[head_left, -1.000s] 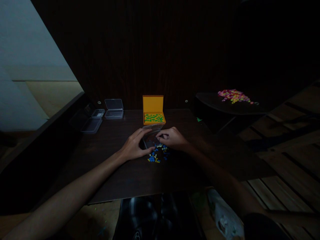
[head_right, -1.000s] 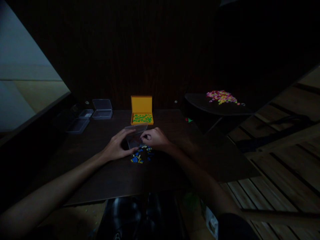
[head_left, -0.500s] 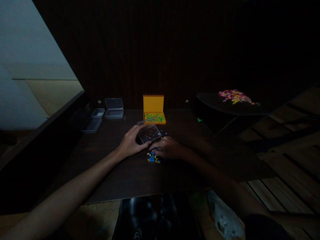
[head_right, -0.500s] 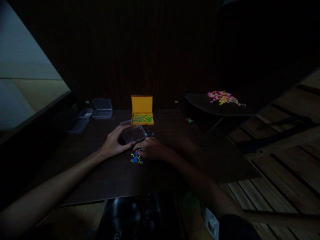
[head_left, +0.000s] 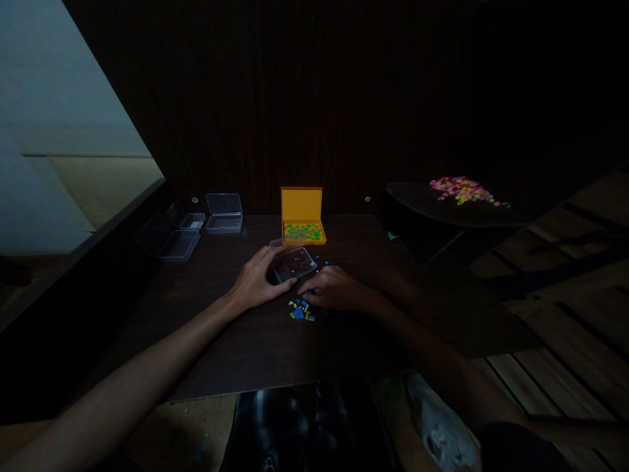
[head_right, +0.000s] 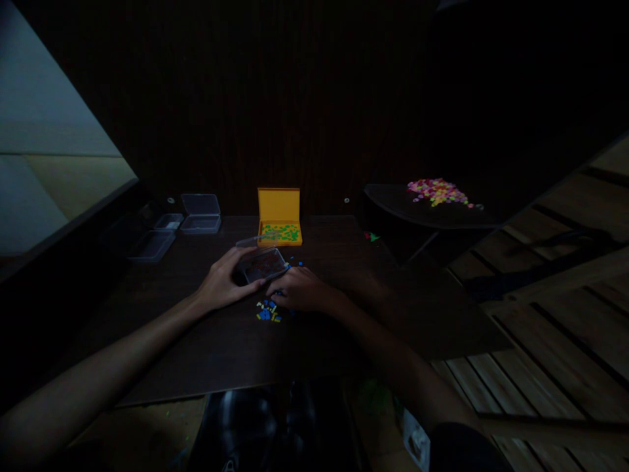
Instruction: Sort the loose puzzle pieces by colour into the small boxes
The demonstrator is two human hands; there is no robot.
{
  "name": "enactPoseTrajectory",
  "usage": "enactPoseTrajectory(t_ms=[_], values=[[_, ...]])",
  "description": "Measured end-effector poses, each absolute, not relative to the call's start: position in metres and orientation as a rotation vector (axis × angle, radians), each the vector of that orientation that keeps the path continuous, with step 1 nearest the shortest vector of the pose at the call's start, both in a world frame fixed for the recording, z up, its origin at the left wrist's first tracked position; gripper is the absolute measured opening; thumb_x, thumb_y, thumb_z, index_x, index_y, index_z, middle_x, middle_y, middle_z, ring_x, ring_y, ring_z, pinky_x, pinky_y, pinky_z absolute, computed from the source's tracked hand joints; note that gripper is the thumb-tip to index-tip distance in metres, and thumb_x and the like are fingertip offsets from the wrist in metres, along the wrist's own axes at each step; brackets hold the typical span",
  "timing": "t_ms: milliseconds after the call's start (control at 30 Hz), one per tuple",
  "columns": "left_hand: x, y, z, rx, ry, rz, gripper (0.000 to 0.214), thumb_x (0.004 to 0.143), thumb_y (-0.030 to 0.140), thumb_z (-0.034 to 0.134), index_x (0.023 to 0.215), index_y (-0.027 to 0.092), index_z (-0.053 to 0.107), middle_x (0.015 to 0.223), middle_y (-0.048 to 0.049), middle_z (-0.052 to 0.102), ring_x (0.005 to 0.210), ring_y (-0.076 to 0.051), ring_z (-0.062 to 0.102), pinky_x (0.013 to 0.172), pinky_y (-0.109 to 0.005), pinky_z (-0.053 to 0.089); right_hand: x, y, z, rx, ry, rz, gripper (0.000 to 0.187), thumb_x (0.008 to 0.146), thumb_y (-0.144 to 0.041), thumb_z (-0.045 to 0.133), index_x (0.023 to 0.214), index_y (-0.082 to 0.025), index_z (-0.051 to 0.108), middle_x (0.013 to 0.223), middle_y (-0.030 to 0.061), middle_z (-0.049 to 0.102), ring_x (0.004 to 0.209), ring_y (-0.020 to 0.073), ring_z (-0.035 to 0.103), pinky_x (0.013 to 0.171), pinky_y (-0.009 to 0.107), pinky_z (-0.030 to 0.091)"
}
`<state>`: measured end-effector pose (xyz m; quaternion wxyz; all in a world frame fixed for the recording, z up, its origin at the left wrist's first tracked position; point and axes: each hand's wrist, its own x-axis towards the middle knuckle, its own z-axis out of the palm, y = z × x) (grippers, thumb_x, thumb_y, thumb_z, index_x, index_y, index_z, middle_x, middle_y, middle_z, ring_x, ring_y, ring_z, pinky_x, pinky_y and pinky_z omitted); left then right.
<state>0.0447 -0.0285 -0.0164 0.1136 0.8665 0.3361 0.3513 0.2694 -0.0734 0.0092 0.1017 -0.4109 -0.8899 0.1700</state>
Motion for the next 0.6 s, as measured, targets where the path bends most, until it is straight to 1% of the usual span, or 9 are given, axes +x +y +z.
enactPoseTrajectory(t_ms=[100, 200, 267, 433, 600], values=[[0.0443, -0.0284, -0.0162, 2.542, 0.977, 1.030, 0.063, 0.078, 0.042, 0.071, 0.133, 0.021, 0.047, 0.127, -0.0097, 0.059, 0.116, -0.027, 0.059, 0.099, -0.044, 0.050, 0.2694, -0.0739, 0.0121, -1.179, -2.651, 0.520, 0.019, 0.086, -0.025, 0.065, 0.101, -0.024, 0.076, 0.082, 0.0018, 0.075, 0.073, 0.0141, 0.065, 0.066, 0.024, 0.040], [0.0445, -0.0294, -0.0140, 2.547, 0.969, 1.018, 0.061, 0.079, 0.042, 0.070, 0.133, 0.021, 0.047, 0.126, -0.0097, 0.060, 0.115, -0.027, 0.060, 0.099, -0.044, 0.050, 0.2677, -0.0747, 0.0127, -1.162, -2.663, 0.482, 0.016, 0.086, -0.026, 0.065, 0.099, -0.024, 0.076, 0.088, 0.0022, 0.076, 0.079, 0.0146, 0.066, 0.067, 0.024, 0.039], [0.0447, -0.0300, -0.0130, 2.542, 0.974, 1.025, 0.061, 0.079, 0.041, 0.070, 0.132, 0.021, 0.048, 0.125, -0.0101, 0.060, 0.115, -0.027, 0.060, 0.099, -0.044, 0.050, 0.2663, -0.0753, 0.0122, -1.188, -2.675, 0.436, 0.015, 0.087, -0.025, 0.064, 0.097, -0.024, 0.076, 0.088, 0.0023, 0.076, 0.080, 0.0150, 0.066, 0.066, 0.023, 0.038], [0.0446, -0.0300, -0.0135, 2.531, 1.000, 1.002, 0.062, 0.078, 0.042, 0.070, 0.132, 0.020, 0.048, 0.124, -0.0107, 0.059, 0.116, -0.028, 0.060, 0.100, -0.045, 0.050, 0.2650, -0.0764, 0.0100, -1.204, -2.694, 0.383, 0.014, 0.089, -0.025, 0.063, 0.095, -0.021, 0.075, 0.085, 0.0032, 0.075, 0.076, 0.0148, 0.065, 0.064, 0.023, 0.036], [0.0443, -0.0303, -0.0135, 2.547, 0.980, 1.017, 0.061, 0.079, 0.041, 0.070, 0.131, 0.019, 0.048, 0.123, -0.0105, 0.060, 0.115, -0.027, 0.060, 0.100, -0.043, 0.050, 0.2677, -0.0752, 0.0086, -1.133, -2.541, 0.396, 0.018, 0.093, -0.027, 0.058, 0.101, -0.020, 0.073, 0.081, 0.0024, 0.073, 0.068, 0.0125, 0.062, 0.063, 0.022, 0.036]])
